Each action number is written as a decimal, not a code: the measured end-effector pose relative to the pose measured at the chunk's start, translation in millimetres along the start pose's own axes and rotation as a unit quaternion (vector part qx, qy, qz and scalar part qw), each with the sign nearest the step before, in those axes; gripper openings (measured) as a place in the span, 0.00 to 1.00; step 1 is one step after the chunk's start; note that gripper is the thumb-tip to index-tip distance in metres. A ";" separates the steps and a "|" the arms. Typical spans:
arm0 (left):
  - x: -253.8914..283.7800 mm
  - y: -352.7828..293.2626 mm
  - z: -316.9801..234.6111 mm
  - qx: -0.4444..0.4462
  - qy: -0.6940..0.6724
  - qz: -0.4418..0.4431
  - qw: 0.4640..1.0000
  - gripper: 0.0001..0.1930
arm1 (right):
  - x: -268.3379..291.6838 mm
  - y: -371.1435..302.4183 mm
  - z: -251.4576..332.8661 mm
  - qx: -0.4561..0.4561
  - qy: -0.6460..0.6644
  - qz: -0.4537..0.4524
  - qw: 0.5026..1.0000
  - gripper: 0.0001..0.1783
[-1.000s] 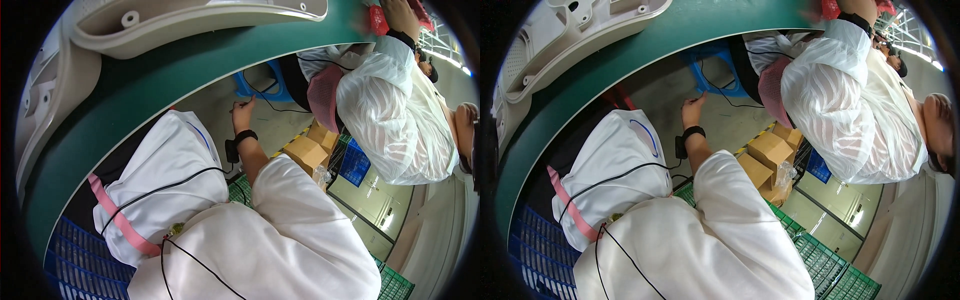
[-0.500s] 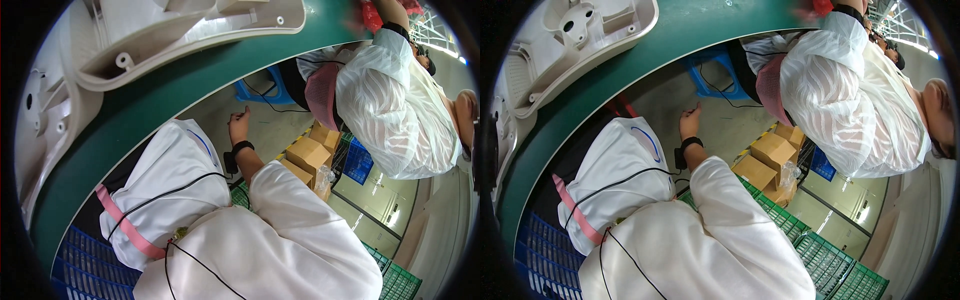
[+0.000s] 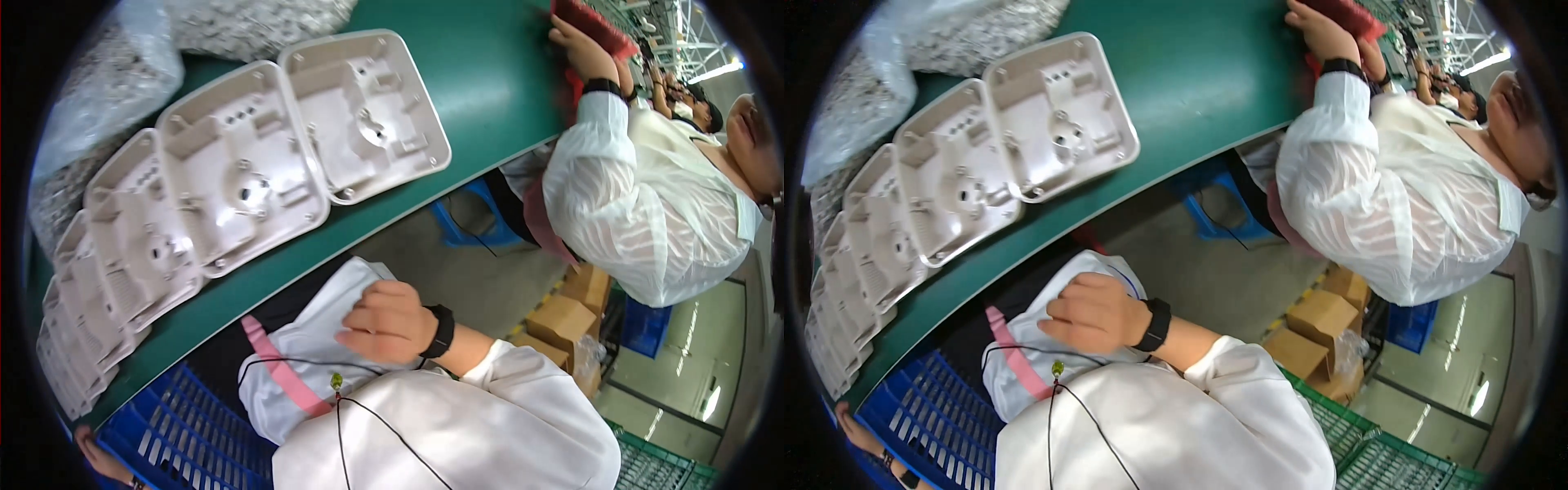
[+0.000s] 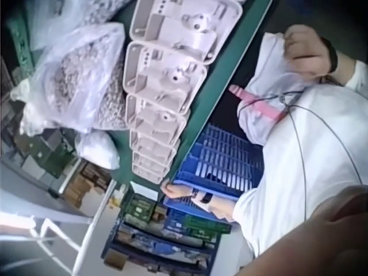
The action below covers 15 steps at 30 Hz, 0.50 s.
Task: The person takes plastic housings from a blue bin, places them on the table, and inserts small white components into them by hand. After filling several housings, the person stacks them and places them back into the blue bin.
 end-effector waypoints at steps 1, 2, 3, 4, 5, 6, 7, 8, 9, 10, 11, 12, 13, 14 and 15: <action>9.1 -7.6 -13.6 -0.006 -0.027 -0.008 1.000 0.12 | 10.4 29.1 2.9 0.025 0.015 0.012 1.000 0.07; 13.3 -13.1 -19.4 -0.013 -0.059 -0.013 0.998 0.11 | 28.3 61.7 3.6 0.048 0.040 0.029 0.998 0.10; -0.2 -5.8 -26.8 -0.019 -0.071 -0.021 0.997 0.11 | 30.5 78.1 8.6 0.082 0.018 -0.288 0.954 0.11; 6.0 -8.9 -23.1 -0.042 -0.086 -0.008 0.995 0.10 | 35.0 113.6 14.8 0.118 0.069 -0.418 0.898 0.13; 9.3 -13.8 -19.1 -0.064 -0.102 0.009 0.993 0.09 | 81.8 125.2 25.0 0.026 0.140 -0.249 0.958 0.12; 1.9 -9.1 -27.8 -0.074 -0.101 0.002 0.992 0.09 | 84.0 163.0 43.2 0.067 0.042 -0.350 0.933 0.15; 0.6 -10.2 -33.2 -0.090 -0.096 -0.002 0.991 0.08 | 90.8 194.3 50.7 0.106 0.006 -0.301 0.948 0.16; -2.8 -12.4 -37.3 -0.102 -0.097 -0.004 0.990 0.08 | 97.2 212.9 55.6 0.148 -0.035 -0.248 0.957 0.17; -2.2 -11.3 -41.8 -0.117 -0.098 -0.005 0.988 0.07 | 102.0 212.2 56.8 0.151 -0.031 -0.251 0.955 0.17; 0.3 -6.7 -41.5 -0.118 -0.098 -0.010 0.988 0.07 | 124.9 210.6 54.3 0.155 -0.027 -0.259 0.953 0.16; 8.3 -1.8 -33.4 -0.125 -0.106 -0.007 0.987 0.07 | 155.4 207.5 53.2 0.159 -0.018 -0.265 0.951 0.16; 8.3 -1.4 -23.9 -0.126 -0.118 -0.001 0.985 0.07 | 163.4 207.6 53.9 0.165 -0.012 -0.265 0.950 0.16; 7.7 -1.9 -14.7 -0.128 -0.132 0.005 0.983 0.07 | 199.3 193.2 71.0 0.171 -0.007 -0.265 0.949 0.16; -2.0 16.7 -20.6 -0.146 -0.109 0.012 0.983 0.07 | 193.2 195.1 72.1 0.194 -0.020 -0.277 0.941 0.15; -5.4 18.8 -14.5 -0.144 -0.086 0.028 0.985 0.07 | 186.9 196.9 77.5 0.213 -0.030 -0.269 0.939 0.15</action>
Point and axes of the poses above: each hand's wrist, its own y-axis towards the middle knuckle, its own x-axis out of the back of the hand, z = x × y, the point moved 2 cm from there along y, towards the middle knuckle, and after that the axes turned 13 degrees about -z, right-handed, at the moved point
